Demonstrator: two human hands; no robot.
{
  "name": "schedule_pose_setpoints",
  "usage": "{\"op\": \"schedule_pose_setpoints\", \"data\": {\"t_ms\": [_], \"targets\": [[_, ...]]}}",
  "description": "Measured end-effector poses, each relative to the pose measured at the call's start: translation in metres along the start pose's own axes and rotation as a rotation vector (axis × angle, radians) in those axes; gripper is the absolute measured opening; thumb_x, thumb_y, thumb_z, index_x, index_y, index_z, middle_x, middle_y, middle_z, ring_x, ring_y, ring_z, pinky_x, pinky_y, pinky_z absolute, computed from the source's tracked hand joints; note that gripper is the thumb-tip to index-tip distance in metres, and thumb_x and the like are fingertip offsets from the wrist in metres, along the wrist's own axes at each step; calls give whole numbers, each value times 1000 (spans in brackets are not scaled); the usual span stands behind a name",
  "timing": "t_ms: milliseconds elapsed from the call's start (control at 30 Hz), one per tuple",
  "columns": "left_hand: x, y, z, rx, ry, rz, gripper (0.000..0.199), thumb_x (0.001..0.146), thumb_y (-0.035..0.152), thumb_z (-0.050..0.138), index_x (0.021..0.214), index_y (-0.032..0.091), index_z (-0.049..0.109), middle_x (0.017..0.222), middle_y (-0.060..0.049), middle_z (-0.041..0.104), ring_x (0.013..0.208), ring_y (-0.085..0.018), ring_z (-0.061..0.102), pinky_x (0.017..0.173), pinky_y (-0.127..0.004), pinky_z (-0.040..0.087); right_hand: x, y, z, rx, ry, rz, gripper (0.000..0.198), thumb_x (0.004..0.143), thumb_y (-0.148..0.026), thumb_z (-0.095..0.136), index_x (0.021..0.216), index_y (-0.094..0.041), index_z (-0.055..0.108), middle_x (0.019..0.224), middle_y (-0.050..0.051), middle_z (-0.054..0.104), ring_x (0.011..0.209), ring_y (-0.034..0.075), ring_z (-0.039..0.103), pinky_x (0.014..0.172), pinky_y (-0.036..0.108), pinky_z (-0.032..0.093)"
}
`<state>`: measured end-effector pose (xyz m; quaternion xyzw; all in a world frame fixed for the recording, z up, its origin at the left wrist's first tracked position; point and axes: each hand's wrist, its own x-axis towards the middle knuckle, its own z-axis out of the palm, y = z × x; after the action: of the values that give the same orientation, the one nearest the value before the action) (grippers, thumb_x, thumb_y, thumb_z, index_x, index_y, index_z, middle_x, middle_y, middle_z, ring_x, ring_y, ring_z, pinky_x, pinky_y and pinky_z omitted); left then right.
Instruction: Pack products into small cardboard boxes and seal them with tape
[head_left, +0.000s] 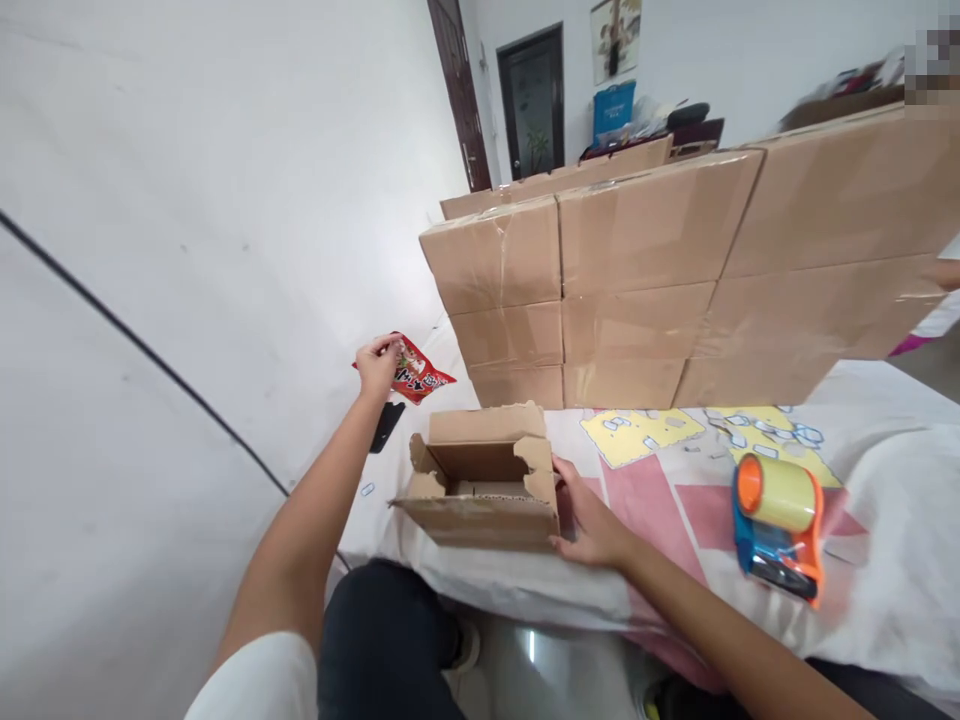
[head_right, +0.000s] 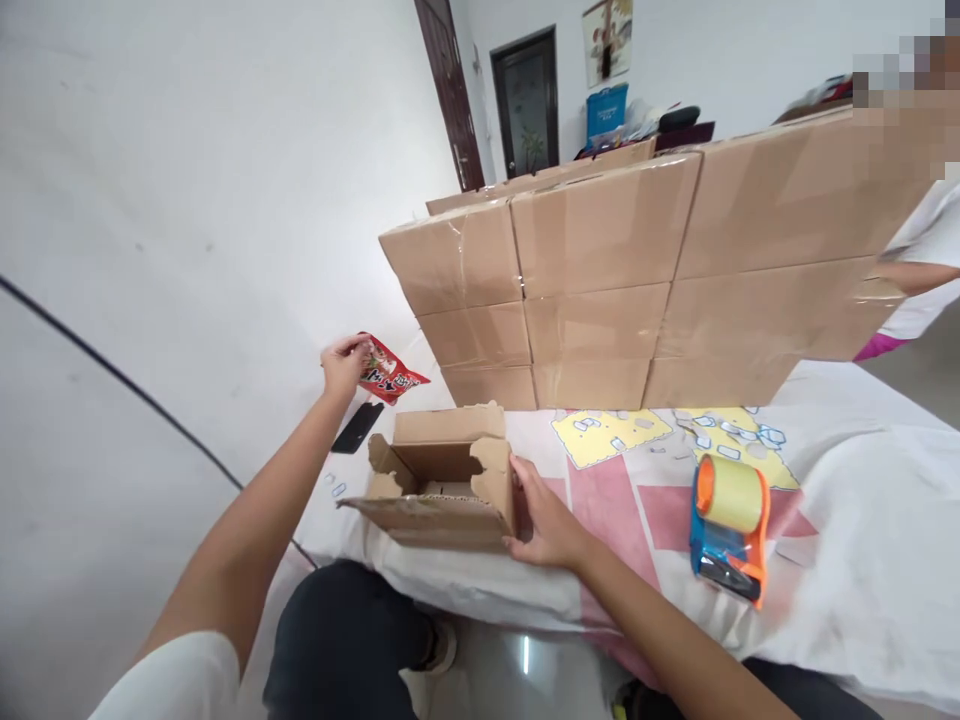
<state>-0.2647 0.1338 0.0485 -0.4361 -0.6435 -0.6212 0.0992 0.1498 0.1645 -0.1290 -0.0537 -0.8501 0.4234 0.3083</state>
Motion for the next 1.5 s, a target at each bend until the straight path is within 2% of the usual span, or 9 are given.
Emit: {"op": "schedule_pose_setpoints", "data": {"t_ms": [200, 433, 667, 767, 867, 1033, 1133, 1333, 1500], "targets": [[-44, 99, -71, -172, 252, 90, 14, 92, 30, 67, 100, 18, 69, 105, -4, 72, 98, -12, 66, 95, -38, 52, 1, -1, 6, -110, -11, -18, 112, 77, -42, 72, 160, -17, 1, 160, 22, 24, 148, 39, 30, 119, 55, 32], [-123, 157, -40, -336, 127, -43, 18, 73, 30, 78, 83, 17, 71, 84, -2, 75, 77, -13, 69, 74, -28, 56, 4, -2, 9, -180, -9, -57, 116, 81, -57, 69, 161, -15, -4, 160, 25, 23, 148, 43, 29, 117, 59, 34], [-145, 138, -30, -341, 25, -196, 27, 70, 32, 71, 77, 20, 48, 72, 5, 57, 67, -8, 61, 66, -20, 50, -5, 2, 12, -265, 10, -7, 116, 81, -52, 70, 162, -16, -6, 163, 24, 20, 150, 43, 28, 118, 59, 32], [-154, 132, -28, -290, -179, -253, 33, 70, 31, 68, 82, 24, 38, 81, 4, 57, 72, -12, 64, 67, -23, 52, -5, 1, 11, -257, 34, 15, 116, 80, -54, 70, 161, -14, -3, 162, 25, 22, 149, 42, 29, 119, 57, 32], [-164, 132, -29, -214, -439, -283, 36, 64, 22, 72, 90, 23, 48, 91, -1, 64, 78, -17, 66, 70, -29, 52, -5, -2, 11, -244, 62, 24, 116, 79, -57, 70, 161, -12, 0, 161, 27, 22, 149, 42, 30, 120, 56, 30], [-171, 129, -40, 577, -741, -3, 53, 75, 26, 66, 127, 24, 54, 126, -12, 63, 116, -33, 58, 92, -43, 47, -4, -5, 11, -168, 89, 22, 120, 76, -59, 73, 160, -15, 0, 160, 24, 25, 147, 40, 32, 120, 53, 28], [-168, 110, -46, 814, -780, 132, 40, 86, 36, 54, 124, 24, 59, 132, -12, 61, 124, -36, 54, 97, -51, 45, -4, -5, 9, -94, 76, 70, 125, 70, -58, 78, 160, -18, 1, 160, 23, 26, 147, 40, 31, 120, 53, 28], [-153, 59, -51, 712, -564, 255, 57, 83, 35, 52, 138, 20, 55, 156, -17, 37, 137, -41, 41, 107, -54, 42, -9, -16, -4, 72, 168, 105, 122, 68, -48, 84, 159, -24, 6, 157, 20, 32, 146, 37, 33, 119, 53, 28], [-161, 53, -38, 591, -831, 202, 39, 86, 47, 51, 109, 28, 75, 151, -11, 50, 138, -37, 45, 111, -51, 40, -14, -35, -15, 73, 171, 156, 123, 65, -35, 87, 158, -26, 8, 157, 19, 33, 146, 38, 33, 116, 54, 31]]}}
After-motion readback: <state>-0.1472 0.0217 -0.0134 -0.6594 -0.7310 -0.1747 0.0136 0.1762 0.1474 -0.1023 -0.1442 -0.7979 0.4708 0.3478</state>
